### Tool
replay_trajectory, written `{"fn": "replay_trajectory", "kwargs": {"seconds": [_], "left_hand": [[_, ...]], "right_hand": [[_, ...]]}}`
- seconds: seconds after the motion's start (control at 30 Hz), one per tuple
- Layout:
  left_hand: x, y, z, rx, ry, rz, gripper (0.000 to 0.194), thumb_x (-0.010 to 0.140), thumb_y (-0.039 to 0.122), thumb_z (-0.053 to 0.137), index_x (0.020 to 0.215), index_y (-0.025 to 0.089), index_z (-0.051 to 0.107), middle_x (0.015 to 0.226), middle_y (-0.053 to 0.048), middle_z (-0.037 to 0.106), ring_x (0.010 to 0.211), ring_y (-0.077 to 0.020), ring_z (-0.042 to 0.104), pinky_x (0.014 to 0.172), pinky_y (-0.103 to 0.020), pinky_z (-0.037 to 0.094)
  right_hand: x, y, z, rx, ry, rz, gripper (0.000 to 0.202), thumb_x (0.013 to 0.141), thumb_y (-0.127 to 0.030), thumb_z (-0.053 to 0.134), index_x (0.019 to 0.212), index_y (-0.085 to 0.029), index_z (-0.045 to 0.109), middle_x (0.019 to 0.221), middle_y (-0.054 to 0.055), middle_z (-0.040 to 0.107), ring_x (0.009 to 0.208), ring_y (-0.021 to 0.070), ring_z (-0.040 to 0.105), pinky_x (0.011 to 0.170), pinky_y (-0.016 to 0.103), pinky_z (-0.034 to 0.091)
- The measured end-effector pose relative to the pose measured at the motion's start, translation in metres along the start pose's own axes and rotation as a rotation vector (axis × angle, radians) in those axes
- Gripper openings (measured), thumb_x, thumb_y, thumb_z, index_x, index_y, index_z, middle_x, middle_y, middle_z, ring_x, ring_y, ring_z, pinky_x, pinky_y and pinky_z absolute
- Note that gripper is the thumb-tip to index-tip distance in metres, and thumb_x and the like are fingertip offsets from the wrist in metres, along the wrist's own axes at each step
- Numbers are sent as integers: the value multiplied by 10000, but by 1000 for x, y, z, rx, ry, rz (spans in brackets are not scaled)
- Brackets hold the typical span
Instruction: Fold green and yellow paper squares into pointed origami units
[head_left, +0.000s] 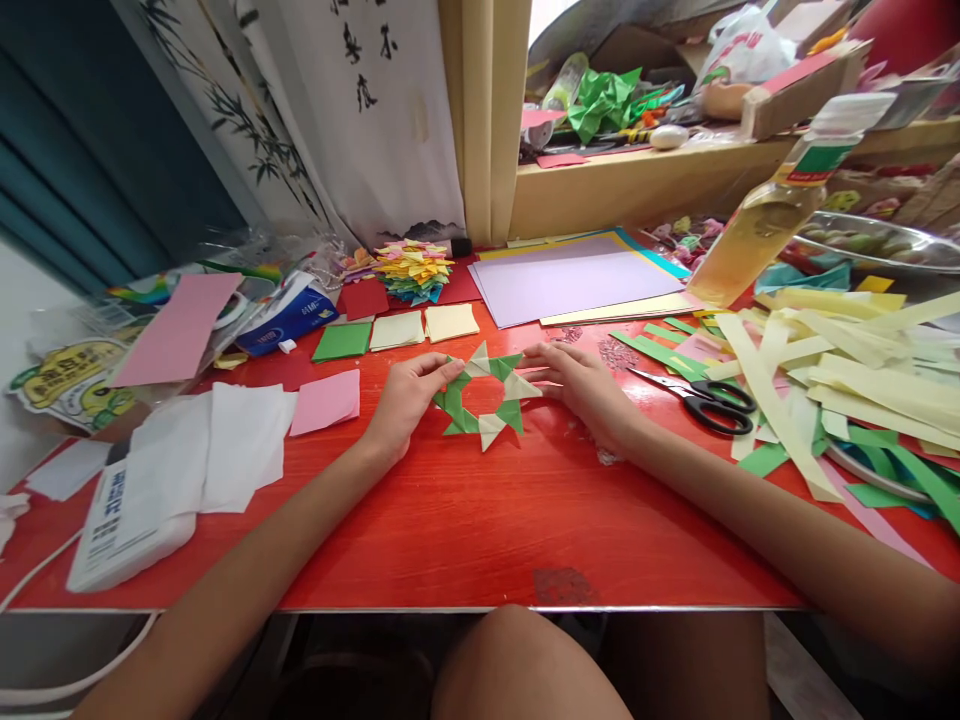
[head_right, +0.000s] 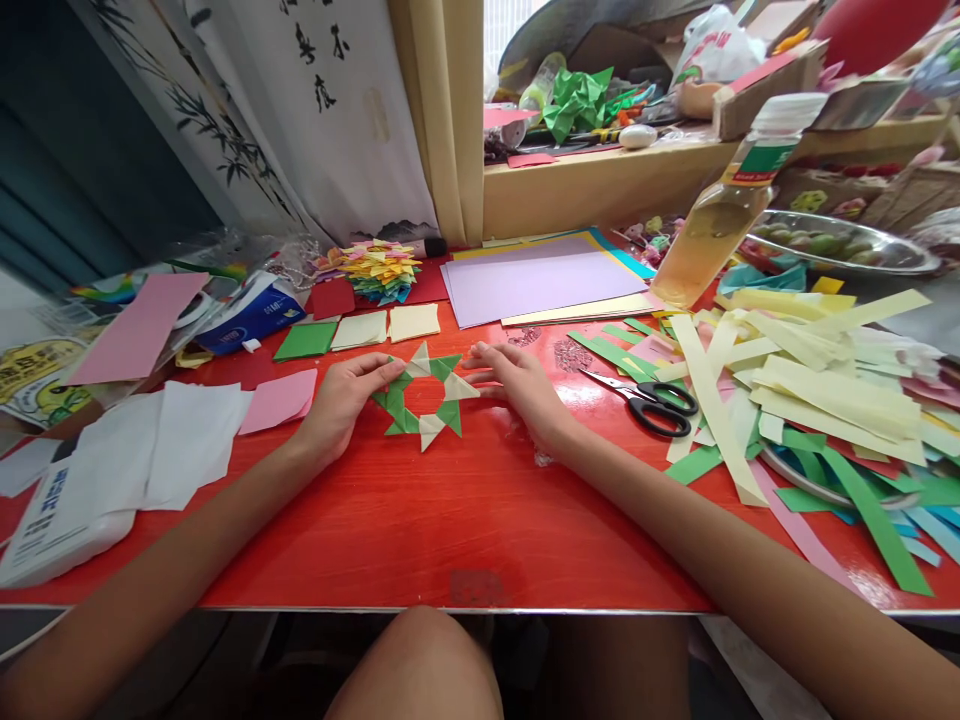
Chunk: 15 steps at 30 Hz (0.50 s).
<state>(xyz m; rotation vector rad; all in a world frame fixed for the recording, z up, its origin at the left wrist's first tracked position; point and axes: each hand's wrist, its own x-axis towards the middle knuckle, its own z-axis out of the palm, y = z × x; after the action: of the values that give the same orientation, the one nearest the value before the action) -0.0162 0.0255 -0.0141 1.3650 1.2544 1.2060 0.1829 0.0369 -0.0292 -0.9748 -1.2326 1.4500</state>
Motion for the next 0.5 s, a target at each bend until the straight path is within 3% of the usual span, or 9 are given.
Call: {"fn": "replay_trajectory", "kwargs": {"seconds": [0.13,0.23,0.4,0.5], "left_hand": [[23,13,-21,-96,104,-2,172,672,305,660,654,139,620,598,10,528,511,-57,441,438,-163,336],[58,24,-39,-175,213,18,98,679,209,645,711,127,605,589,15,512,472,-42,442,384,-147,297],[130,48,-55,-246,364,36,37,734,67,556,706,91,558,618,-7,544,536,-61,537,514,-176,445],[167,60,-54,-267,370,-15,45,766,104,556,775,60,563,709,-54,586,648,-108,582,591,-228,487]], "right_hand": [[4,0,-3,46,53,24,252,820,-384,451,916,-161,519,1031,101,555,767,152,601,676,314,521],[4,2,-4,63,55,13,250,805,-385,469,909,-162,513,1005,86,541,724,137,591,643,295,511],[3,5,-5,67,42,-8,268,785,-397,499,923,-167,517,952,64,539,689,119,579,631,271,489],[2,5,-5,63,27,-7,261,778,-381,512,937,-173,517,934,56,538,674,112,571,630,268,484]]}}
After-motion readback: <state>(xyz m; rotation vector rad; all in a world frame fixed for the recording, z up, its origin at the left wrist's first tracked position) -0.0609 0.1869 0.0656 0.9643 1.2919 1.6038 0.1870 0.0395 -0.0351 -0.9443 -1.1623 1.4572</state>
